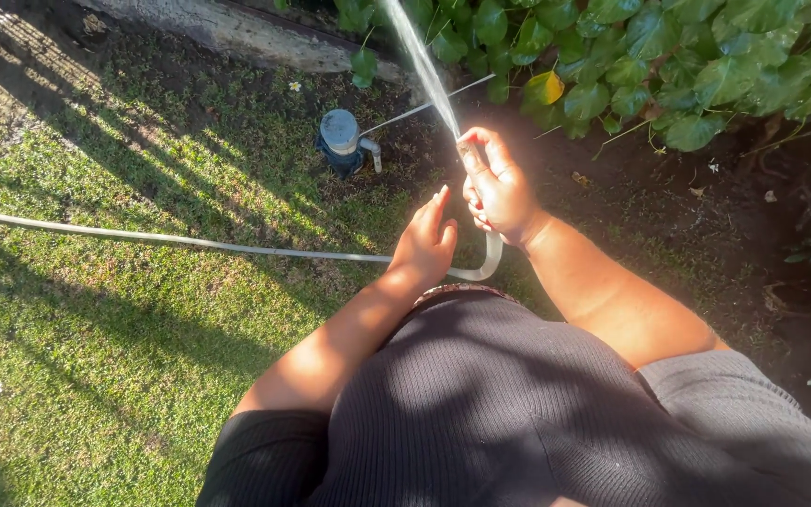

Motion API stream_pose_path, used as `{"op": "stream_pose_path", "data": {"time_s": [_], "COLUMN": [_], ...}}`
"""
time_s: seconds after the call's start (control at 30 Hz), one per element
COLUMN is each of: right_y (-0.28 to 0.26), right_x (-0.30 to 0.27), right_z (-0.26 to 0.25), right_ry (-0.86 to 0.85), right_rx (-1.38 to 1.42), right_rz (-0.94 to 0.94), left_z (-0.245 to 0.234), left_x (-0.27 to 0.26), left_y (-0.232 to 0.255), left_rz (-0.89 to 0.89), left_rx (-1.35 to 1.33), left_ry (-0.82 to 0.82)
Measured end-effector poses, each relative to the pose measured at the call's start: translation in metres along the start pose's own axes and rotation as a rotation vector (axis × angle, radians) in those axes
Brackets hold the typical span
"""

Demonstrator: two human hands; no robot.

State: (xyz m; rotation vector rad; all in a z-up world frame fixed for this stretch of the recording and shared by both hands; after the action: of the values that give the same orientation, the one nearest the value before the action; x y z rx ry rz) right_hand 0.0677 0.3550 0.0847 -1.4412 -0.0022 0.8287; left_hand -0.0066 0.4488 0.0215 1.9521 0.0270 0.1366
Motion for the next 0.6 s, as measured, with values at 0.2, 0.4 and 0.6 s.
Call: {"op": "stream_pose_path", "data": {"time_s": [0.2, 0.4, 0.6], "right_y": [0.002, 0.018, -0.011], "right_x": [-0.001, -0.002, -0.015], "right_z": [0.007, 0.007, 0.002], "right_ry": [-0.035, 0.077, 0.033], "right_rx": [0.047, -0.099, 0.056], "right_rz": [-0.037, 0.106, -0.058], "left_z": [-0.003, 0.000, 0.004], "left_x": [0.001, 0.002, 0.005], "left_y": [-0.002, -0.007, -0.004], "left_rz": [0.029, 0.001, 0.027], "left_rx": [0.003, 0.031, 0.021], "left_ry": [0.008, -0.023, -0.041]}}
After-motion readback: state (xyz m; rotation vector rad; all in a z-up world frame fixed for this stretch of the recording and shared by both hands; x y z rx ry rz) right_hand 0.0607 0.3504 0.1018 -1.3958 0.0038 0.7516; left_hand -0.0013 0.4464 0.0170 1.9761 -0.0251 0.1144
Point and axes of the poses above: each hand's wrist, its own x-axis towards the middle knuckle, its own z-axis out of the palm, y = z × x, the point moved 9 cm from there along x, towards the middle knuckle, and after that the axes turned 7 degrees about z, right-handed, at the moved point
